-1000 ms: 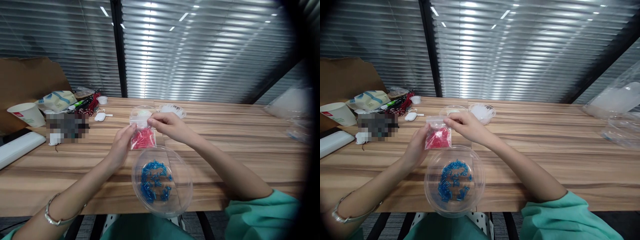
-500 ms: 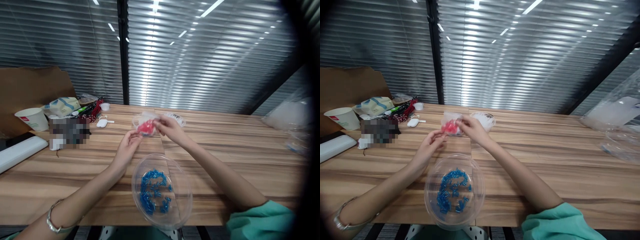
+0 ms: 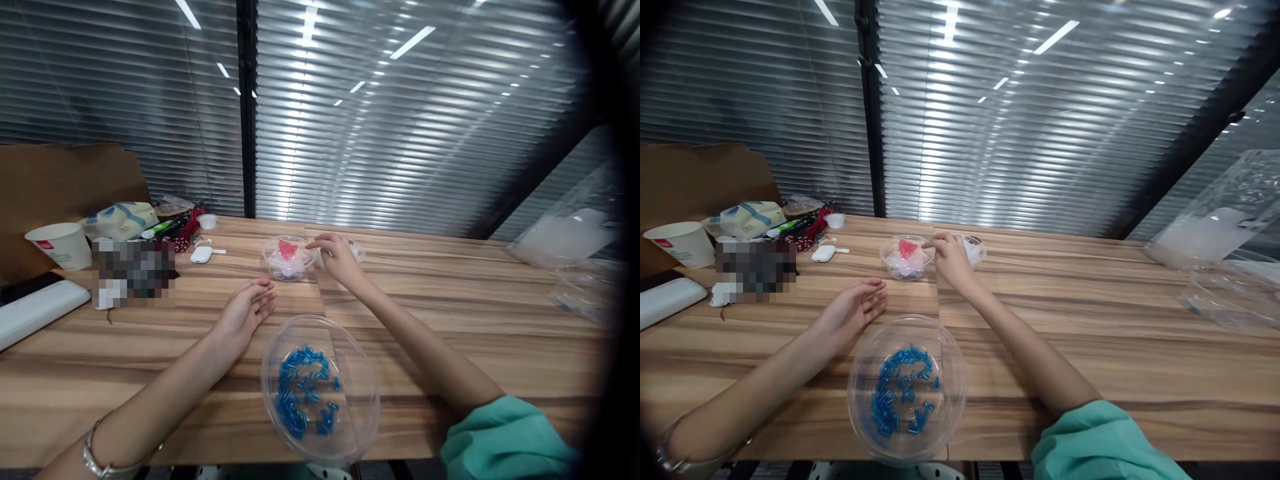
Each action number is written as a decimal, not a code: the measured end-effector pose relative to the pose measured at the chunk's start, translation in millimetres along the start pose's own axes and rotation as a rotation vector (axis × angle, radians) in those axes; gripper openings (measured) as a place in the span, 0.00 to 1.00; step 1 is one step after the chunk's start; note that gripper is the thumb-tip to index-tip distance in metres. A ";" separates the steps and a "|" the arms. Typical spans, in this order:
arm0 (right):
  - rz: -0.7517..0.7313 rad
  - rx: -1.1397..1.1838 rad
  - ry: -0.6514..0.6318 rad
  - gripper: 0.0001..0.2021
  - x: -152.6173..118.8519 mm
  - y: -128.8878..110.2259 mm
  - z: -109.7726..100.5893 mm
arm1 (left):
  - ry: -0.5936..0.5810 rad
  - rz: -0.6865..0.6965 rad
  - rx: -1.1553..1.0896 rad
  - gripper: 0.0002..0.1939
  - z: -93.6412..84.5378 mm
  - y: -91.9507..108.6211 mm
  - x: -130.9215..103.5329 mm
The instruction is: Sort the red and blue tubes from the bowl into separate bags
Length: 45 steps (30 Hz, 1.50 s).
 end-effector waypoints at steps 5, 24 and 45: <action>0.108 -0.128 -0.045 0.20 9.3 41.2 -28.1 | -0.013 -0.058 -0.010 0.06 0.8 -4.6 -0.8; 0.229 0.002 0.142 0.11 16.4 99.2 -52.3 | -0.066 -0.103 -0.002 0.07 -1.3 -13.0 4.8; 0.022 0.277 -0.156 0.19 -10.2 -82.5 -59.5 | -0.461 0.237 0.000 0.26 38.1 11.1 -28.2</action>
Point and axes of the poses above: each hand's wrist, its own x-axis towards the middle knuckle, its own z-axis out of the palm, y = z × x, the point moved 7 cm from there along x, towards the middle knuckle, and after that the axes turned 6 degrees about y, right-handed, at the moved point
